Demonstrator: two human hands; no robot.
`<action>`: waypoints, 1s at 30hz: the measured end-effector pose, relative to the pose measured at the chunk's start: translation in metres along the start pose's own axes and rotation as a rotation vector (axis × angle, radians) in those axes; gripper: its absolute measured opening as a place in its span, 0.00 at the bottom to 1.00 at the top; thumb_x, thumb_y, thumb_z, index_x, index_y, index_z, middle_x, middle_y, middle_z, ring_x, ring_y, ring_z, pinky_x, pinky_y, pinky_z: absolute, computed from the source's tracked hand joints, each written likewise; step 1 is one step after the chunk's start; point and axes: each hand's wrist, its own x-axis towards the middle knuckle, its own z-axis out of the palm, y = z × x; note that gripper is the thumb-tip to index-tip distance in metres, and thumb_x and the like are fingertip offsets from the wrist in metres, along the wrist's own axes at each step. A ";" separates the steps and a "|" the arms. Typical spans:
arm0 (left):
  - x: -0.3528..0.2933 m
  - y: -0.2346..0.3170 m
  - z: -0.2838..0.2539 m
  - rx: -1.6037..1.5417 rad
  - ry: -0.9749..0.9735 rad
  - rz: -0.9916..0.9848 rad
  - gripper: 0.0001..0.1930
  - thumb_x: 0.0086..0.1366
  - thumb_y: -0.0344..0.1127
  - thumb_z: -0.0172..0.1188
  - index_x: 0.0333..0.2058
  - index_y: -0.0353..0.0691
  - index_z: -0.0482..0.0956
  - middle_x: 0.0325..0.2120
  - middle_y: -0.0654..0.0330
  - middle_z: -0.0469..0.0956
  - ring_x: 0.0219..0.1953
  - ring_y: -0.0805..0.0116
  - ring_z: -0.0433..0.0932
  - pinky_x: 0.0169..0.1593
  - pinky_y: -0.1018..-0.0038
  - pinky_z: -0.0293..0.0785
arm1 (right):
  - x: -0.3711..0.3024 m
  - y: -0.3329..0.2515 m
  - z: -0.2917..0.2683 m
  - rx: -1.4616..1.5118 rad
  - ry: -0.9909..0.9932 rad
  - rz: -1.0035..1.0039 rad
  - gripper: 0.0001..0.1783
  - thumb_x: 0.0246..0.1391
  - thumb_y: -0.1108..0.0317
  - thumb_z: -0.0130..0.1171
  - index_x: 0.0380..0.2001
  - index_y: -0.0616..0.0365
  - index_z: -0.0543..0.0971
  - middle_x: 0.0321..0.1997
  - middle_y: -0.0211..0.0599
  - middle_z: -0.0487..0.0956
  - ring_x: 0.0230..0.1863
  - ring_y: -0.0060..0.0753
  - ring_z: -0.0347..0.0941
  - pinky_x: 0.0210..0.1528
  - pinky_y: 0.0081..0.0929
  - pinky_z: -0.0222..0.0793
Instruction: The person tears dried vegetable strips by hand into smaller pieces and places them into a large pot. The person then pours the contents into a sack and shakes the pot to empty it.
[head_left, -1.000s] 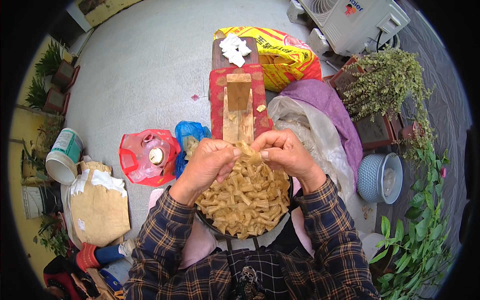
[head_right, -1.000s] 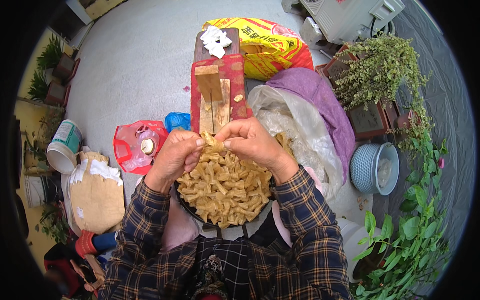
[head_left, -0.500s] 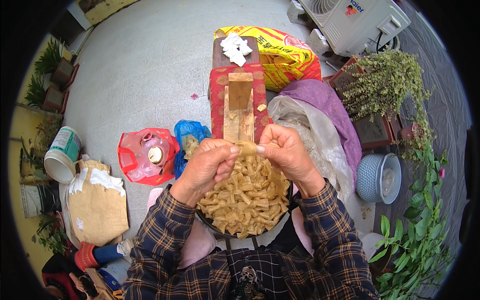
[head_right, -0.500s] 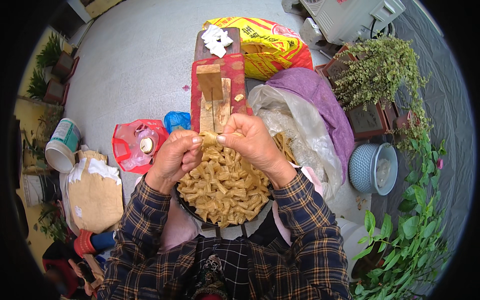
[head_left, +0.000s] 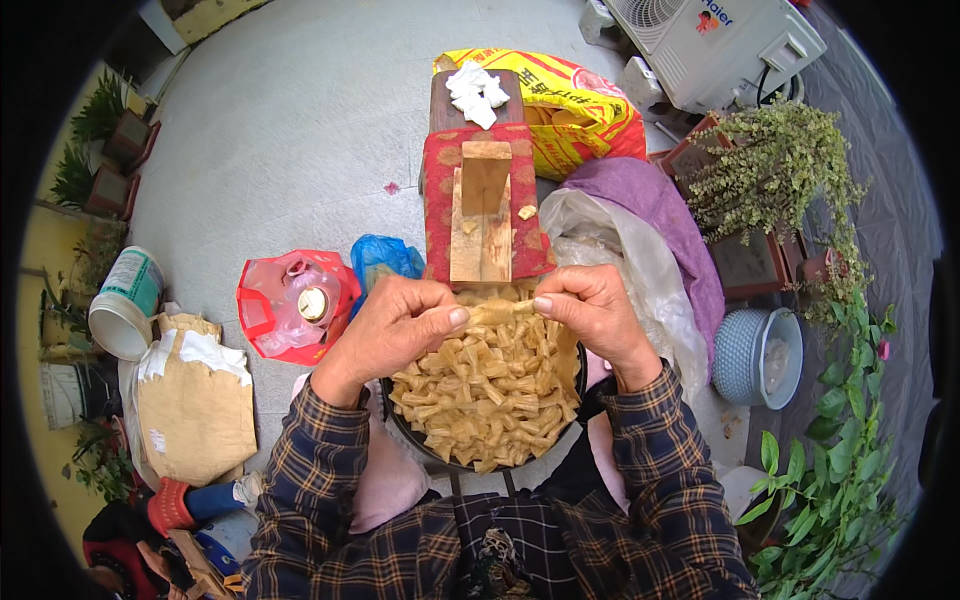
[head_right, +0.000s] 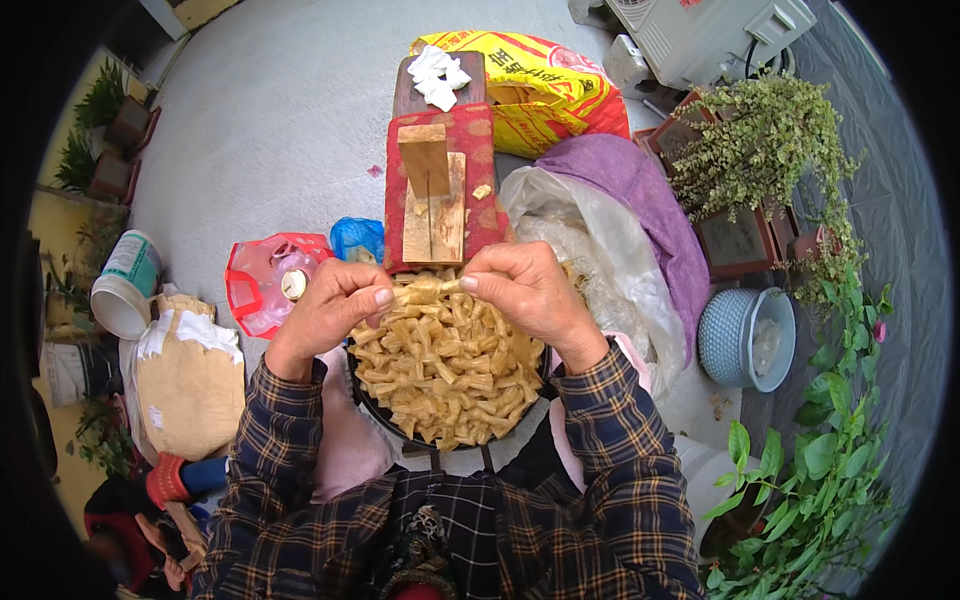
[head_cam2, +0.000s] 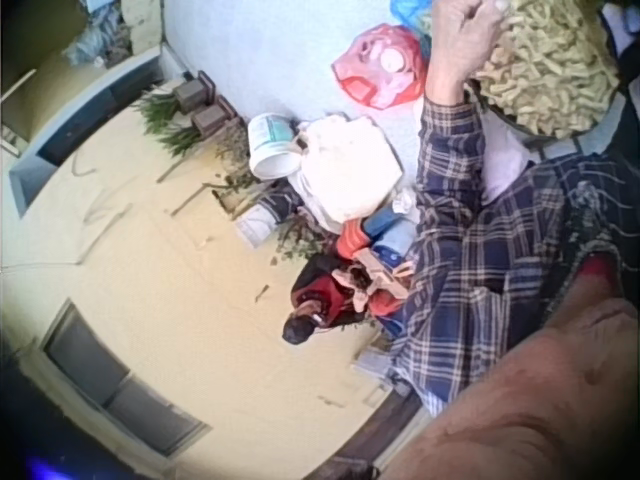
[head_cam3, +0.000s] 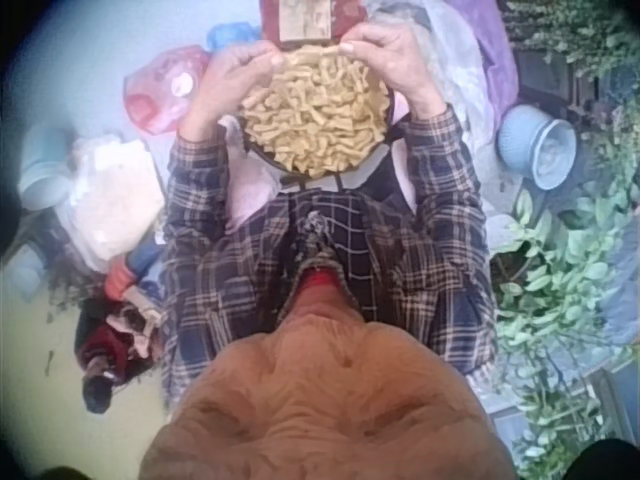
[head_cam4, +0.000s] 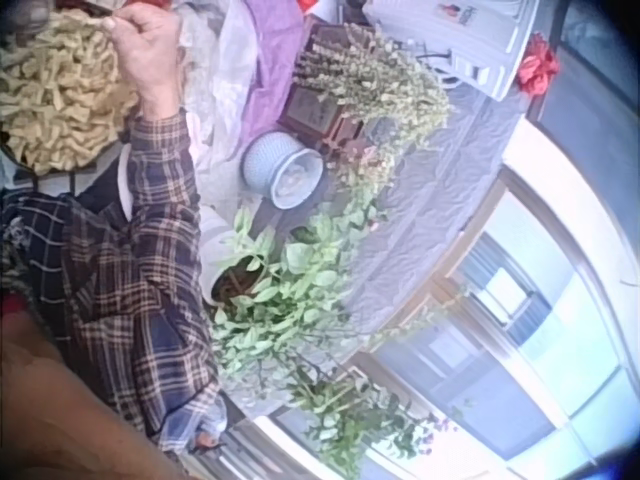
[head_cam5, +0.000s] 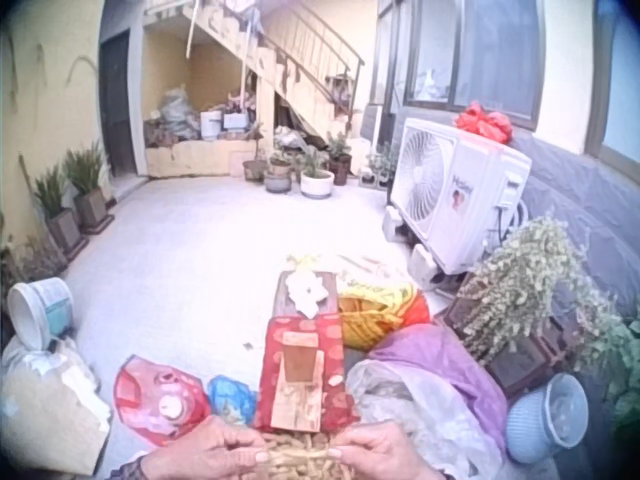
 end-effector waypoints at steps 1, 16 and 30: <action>0.002 0.000 0.001 0.205 0.082 0.074 0.15 0.61 0.43 0.54 0.27 0.35 0.74 0.18 0.63 0.72 0.21 0.75 0.71 0.24 0.79 0.66 | 0.000 0.001 0.001 -0.034 0.008 0.001 0.08 0.49 0.69 0.59 0.24 0.64 0.78 0.18 0.27 0.73 0.22 0.16 0.65 0.25 0.18 0.61; 0.015 0.006 0.003 0.650 -0.037 0.067 0.08 0.61 0.40 0.52 0.31 0.42 0.70 0.18 0.51 0.71 0.24 0.48 0.72 0.26 0.61 0.65 | 0.014 0.005 0.010 -0.375 0.031 -0.140 0.10 0.48 0.67 0.56 0.20 0.64 0.73 0.16 0.44 0.71 0.17 0.36 0.67 0.22 0.30 0.62; 0.060 -0.027 -0.010 0.653 0.433 0.013 0.09 0.57 0.40 0.56 0.34 0.43 0.76 0.23 0.51 0.77 0.28 0.49 0.76 0.29 0.60 0.70 | 0.073 0.052 0.021 -0.329 0.344 -0.003 0.13 0.48 0.65 0.54 0.18 0.64 0.74 0.16 0.44 0.73 0.19 0.39 0.70 0.25 0.33 0.65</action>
